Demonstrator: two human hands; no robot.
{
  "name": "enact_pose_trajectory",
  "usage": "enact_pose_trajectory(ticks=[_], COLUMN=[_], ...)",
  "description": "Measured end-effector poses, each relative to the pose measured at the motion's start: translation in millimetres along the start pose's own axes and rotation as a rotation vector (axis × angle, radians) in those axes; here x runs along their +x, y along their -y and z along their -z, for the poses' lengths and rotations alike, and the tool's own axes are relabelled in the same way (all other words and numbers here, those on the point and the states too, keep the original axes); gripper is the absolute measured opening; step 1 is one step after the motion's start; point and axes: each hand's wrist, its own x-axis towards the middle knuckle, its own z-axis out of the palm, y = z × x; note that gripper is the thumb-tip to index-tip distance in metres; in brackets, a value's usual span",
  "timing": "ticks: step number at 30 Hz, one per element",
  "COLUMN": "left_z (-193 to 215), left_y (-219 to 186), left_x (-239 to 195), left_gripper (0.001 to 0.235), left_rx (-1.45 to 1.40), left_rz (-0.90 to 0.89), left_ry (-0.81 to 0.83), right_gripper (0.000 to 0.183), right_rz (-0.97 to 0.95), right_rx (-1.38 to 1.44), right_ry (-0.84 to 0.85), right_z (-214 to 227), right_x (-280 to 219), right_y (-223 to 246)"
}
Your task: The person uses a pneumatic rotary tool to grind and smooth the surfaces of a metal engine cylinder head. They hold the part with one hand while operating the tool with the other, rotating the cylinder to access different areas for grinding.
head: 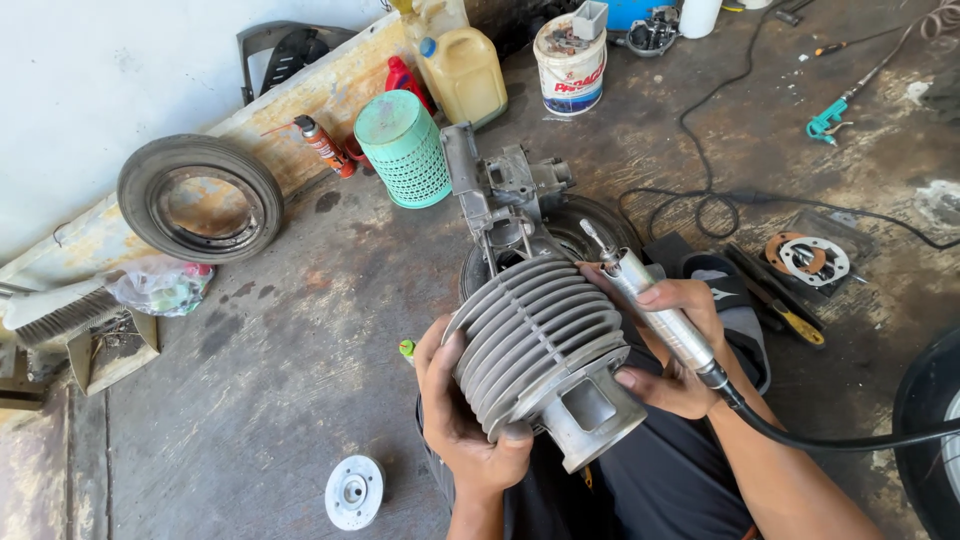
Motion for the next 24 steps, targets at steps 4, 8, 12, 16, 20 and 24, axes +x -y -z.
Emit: enact_pose_trajectory(ticks=[4, 8, 12, 16, 20, 24], left_z=[-0.2, -0.3, 0.5, 0.8, 0.4, -0.6], left_y=[-2.2, -3.8, -2.6, -1.4, -3.6, -4.1], left_x=[2.4, 4.0, 3.2, 1.3, 2.2, 3.0], left_gripper=[0.077, 0.076, 0.077, 0.077, 0.078, 0.077], left_rx=[0.012, 0.016, 0.012, 0.003, 0.009, 0.021], left_rz=[-0.012, -0.002, 0.019, 0.027, 0.051, 0.053], left_ry=[-0.005, -0.002, 0.007, 0.006, 0.008, 0.004], right_gripper=[0.076, 0.074, 0.075, 0.074, 0.074, 0.078], right_rz=[0.003, 0.002, -0.003, 0.007, -0.004, 0.045], right_rx=[0.012, 0.021, 0.021, 0.022, 0.024, -0.027], right_ry=[0.004, -0.009, 0.005, -0.008, -0.007, -0.012], right_z=[-1.7, -1.3, -2.4, -0.1, -1.8, 0.0], right_x=[3.4, 3.8, 7.4, 2.2, 2.9, 4.7], right_y=[-1.4, -2.9, -1.0, -5.4, -2.5, -3.7])
